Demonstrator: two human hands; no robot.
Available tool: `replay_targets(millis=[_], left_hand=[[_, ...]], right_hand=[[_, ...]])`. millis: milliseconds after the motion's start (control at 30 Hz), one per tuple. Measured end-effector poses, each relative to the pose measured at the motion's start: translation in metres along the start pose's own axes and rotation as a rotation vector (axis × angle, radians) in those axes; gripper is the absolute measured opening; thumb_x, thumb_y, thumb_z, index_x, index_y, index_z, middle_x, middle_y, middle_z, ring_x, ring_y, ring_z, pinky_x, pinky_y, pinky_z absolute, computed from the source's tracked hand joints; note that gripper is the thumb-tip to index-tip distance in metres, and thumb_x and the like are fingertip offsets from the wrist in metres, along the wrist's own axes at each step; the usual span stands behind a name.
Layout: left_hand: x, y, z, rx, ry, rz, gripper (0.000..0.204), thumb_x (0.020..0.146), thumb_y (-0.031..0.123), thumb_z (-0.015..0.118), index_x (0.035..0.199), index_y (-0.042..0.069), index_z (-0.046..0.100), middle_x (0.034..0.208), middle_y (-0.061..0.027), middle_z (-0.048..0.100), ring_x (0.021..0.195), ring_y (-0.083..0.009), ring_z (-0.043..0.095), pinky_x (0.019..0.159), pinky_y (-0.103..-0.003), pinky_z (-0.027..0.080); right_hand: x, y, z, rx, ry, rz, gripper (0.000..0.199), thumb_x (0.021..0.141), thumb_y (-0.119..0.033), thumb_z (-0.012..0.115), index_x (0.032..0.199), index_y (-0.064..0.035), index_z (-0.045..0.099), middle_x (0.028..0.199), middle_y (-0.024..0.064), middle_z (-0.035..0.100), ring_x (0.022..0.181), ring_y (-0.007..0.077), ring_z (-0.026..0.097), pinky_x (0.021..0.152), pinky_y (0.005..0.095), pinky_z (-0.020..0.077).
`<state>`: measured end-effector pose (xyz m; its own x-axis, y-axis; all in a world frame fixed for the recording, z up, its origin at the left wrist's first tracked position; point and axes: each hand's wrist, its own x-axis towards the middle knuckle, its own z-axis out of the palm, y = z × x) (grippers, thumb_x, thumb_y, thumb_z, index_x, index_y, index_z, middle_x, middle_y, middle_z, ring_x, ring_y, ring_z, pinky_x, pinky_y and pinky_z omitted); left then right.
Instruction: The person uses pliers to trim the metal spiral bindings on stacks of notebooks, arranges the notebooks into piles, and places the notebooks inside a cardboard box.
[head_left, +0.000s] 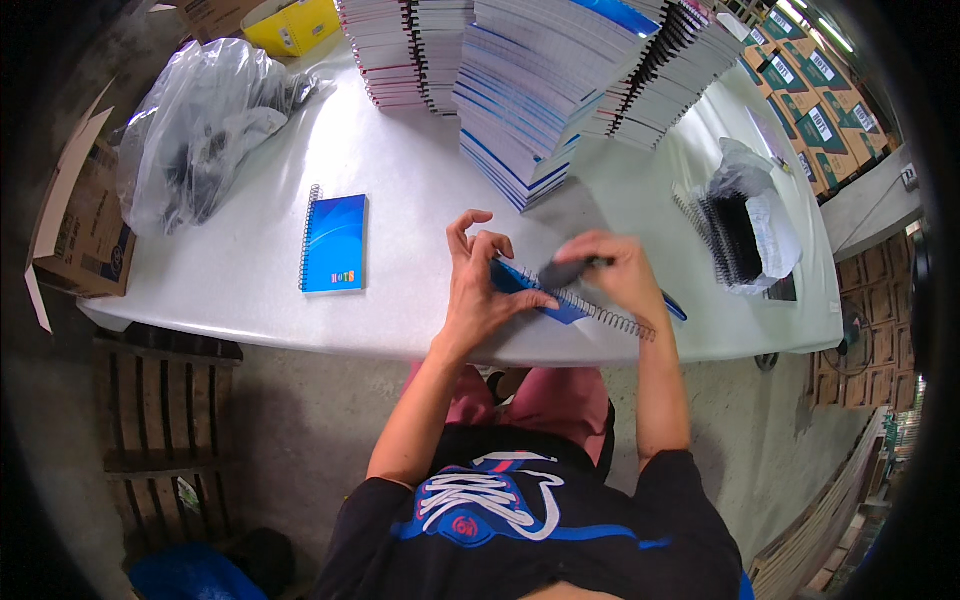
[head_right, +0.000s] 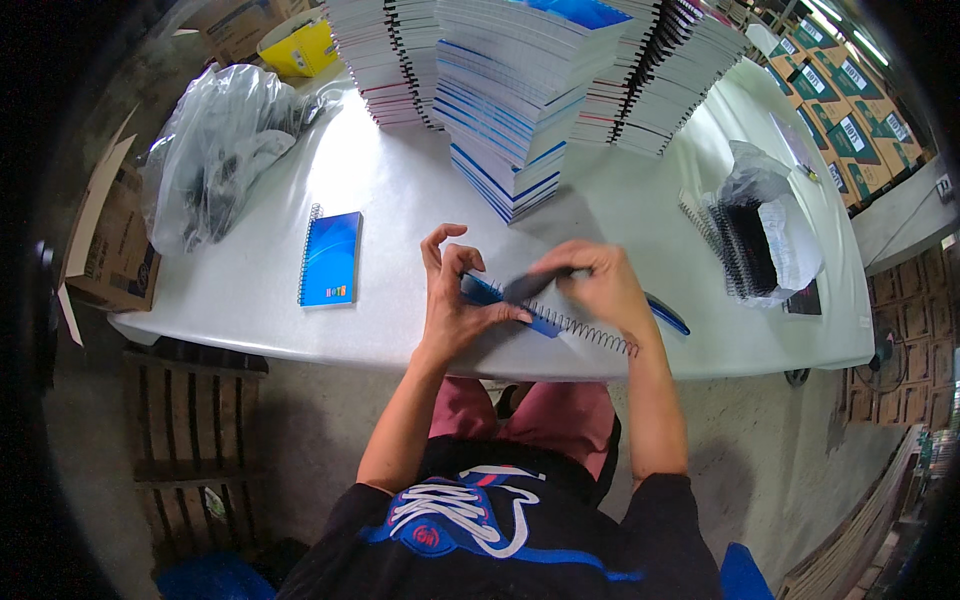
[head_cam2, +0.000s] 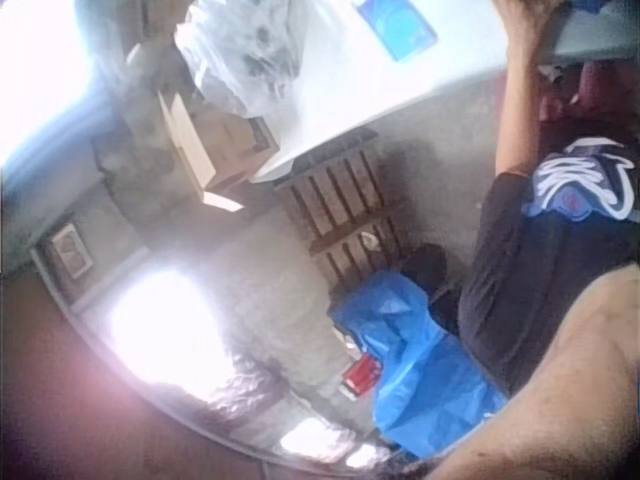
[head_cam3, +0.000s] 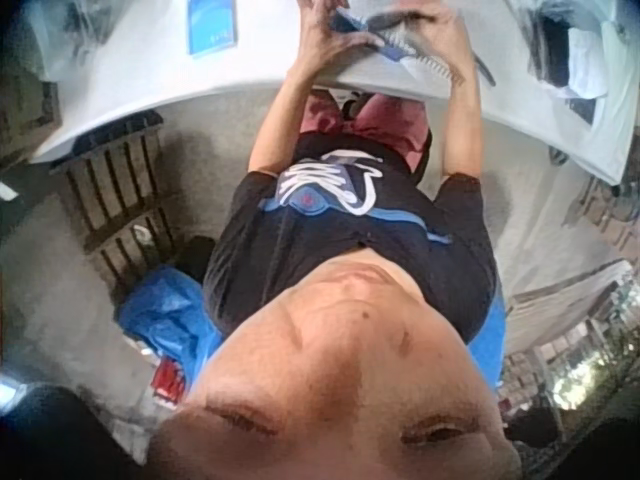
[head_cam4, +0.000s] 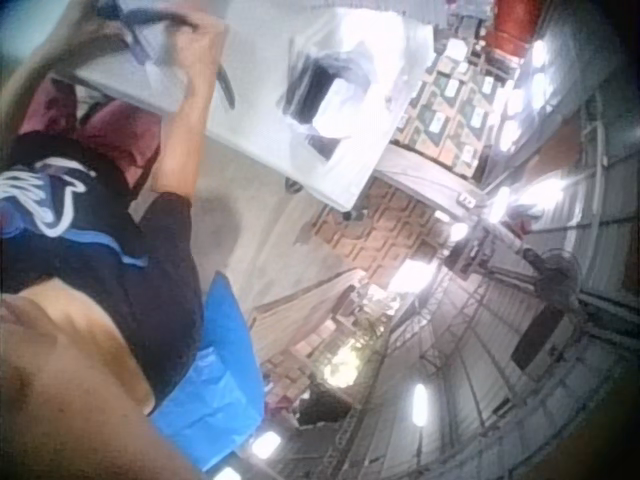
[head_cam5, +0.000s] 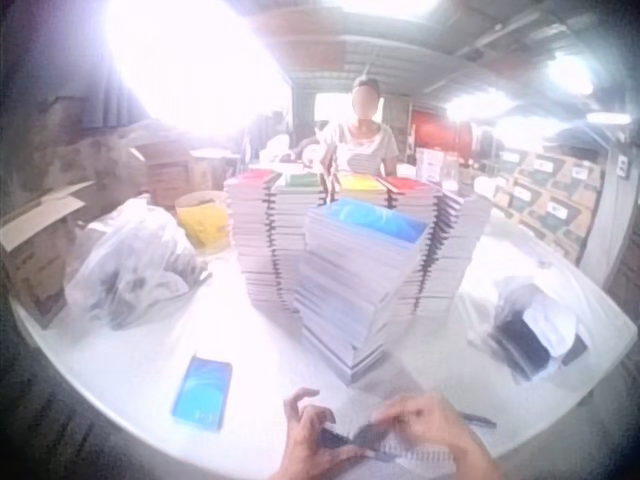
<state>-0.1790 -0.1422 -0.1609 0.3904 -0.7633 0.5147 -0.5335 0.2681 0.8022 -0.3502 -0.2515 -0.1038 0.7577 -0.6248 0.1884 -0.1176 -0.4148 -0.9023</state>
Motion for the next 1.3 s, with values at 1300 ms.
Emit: replay_targets(millis=[1300], left_hand=[[-0.007, 0.028, -0.016, -0.356, 0.444, -0.092, 0.078, 0.074, -0.004, 0.072, 0.139, 0.004, 0.031, 0.083, -0.0088, 0.067, 0.077, -0.0121, 0.061, 0.076, -0.023, 0.047]], right_hand=[[-0.133, 0.029, 0.009, -1.016, 0.369, 0.292, 0.054, 0.088, -0.033, 0.054, 0.137, -0.0140, 0.039, 0.129, 0.0163, 0.042, 0.122, 0.0334, 0.036, 0.099, 0.0576, 0.0255]])
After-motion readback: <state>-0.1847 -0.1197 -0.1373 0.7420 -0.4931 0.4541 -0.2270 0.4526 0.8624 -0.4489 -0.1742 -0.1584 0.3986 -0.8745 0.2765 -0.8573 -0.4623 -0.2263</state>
